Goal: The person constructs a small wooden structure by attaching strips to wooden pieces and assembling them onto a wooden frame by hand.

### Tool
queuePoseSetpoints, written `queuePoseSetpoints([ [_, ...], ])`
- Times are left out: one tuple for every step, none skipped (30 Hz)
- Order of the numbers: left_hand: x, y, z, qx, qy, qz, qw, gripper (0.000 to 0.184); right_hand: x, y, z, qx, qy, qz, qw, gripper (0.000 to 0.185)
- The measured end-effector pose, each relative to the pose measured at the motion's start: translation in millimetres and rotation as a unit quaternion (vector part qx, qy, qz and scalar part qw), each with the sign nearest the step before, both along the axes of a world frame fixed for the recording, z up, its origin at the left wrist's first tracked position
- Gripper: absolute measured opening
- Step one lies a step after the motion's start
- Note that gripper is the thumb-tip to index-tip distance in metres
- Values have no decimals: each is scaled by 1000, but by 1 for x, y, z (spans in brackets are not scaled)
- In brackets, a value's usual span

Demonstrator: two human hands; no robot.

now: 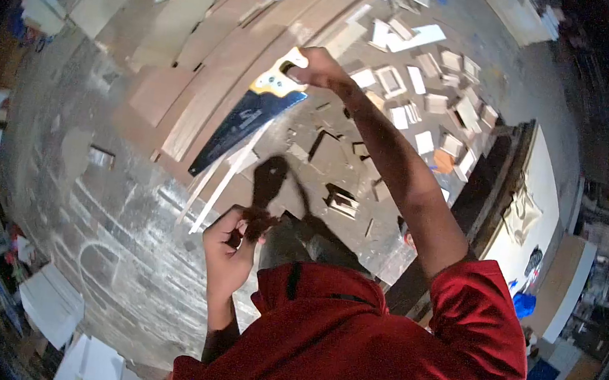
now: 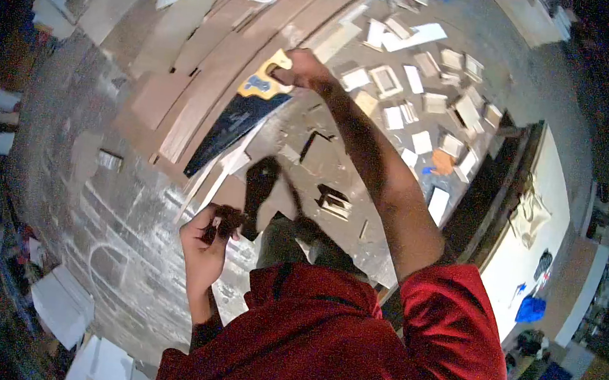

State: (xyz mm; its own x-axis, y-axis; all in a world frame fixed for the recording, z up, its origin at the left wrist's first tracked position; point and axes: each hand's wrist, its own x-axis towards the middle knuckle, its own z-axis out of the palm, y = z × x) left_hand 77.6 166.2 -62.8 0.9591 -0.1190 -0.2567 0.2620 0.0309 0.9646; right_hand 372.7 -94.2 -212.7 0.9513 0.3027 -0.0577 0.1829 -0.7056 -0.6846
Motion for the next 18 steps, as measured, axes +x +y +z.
queuePoseSetpoints([
  [-6,-3,0,-8,4,-39,999,7,-17,0,19,23,-20,2,1000,54],
  [-12,-8,5,-14,13,-71,997,8,-34,-1,39,-18,-7,-6,1000,50],
  [-21,-14,6,-14,8,-83,996,8,-43,-13,36,25,-18,11,999,49],
  [-31,-20,5,-47,7,-102,994,9,-55,-24,46,31,-31,-1,999,48],
  [-41,-27,6,-79,10,-120,990,11,-74,-32,63,38,-43,-11,998,47],
  [-50,-37,10,-85,23,-139,986,11,-94,-45,89,43,-30,-14,999,46],
  [-59,-47,11,-82,23,-147,986,11,-110,-63,94,89,-81,-9,993,42],
  [-70,-57,10,-66,25,-171,983,10,-125,-84,99,120,-55,-48,990,39],
  [-81,-68,9,-49,27,-197,979,9,-141,-108,106,152,-31,-86,984,37],
  [-90,-82,10,13,29,-228,973,7,-167,-135,120,207,-77,-116,968,33],
  [-101,-99,8,18,31,-238,971,7,-199,-165,139,260,-121,-146,947,30],
  [-111,-119,2,61,-37,-272,960,4,-238,-197,155,281,-154,-191,928,27],
  [-120,-139,-6,100,-105,-309,940,4,-280,-230,170,298,-188,-241,904,24],
  [-131,-161,-18,99,-105,-331,933,4,-324,-261,185,250,-205,-370,871,19],
  [-144,-183,-33,110,-113,-375,913,5,-376,-286,204,287,-250,-389,839,17],
  [-158,-208,-53,121,-121,-419,892,6,-426,-306,214,327,-309,-453,770,16],
  [-170,-232,-78,116,-120,-439,883,6,-482,-338,213,304,-333,-489,747,24],
  [-184,-256,-106,114,-133,-482,858,6,-532,-340,222,328,-374,-515,698,27],
])
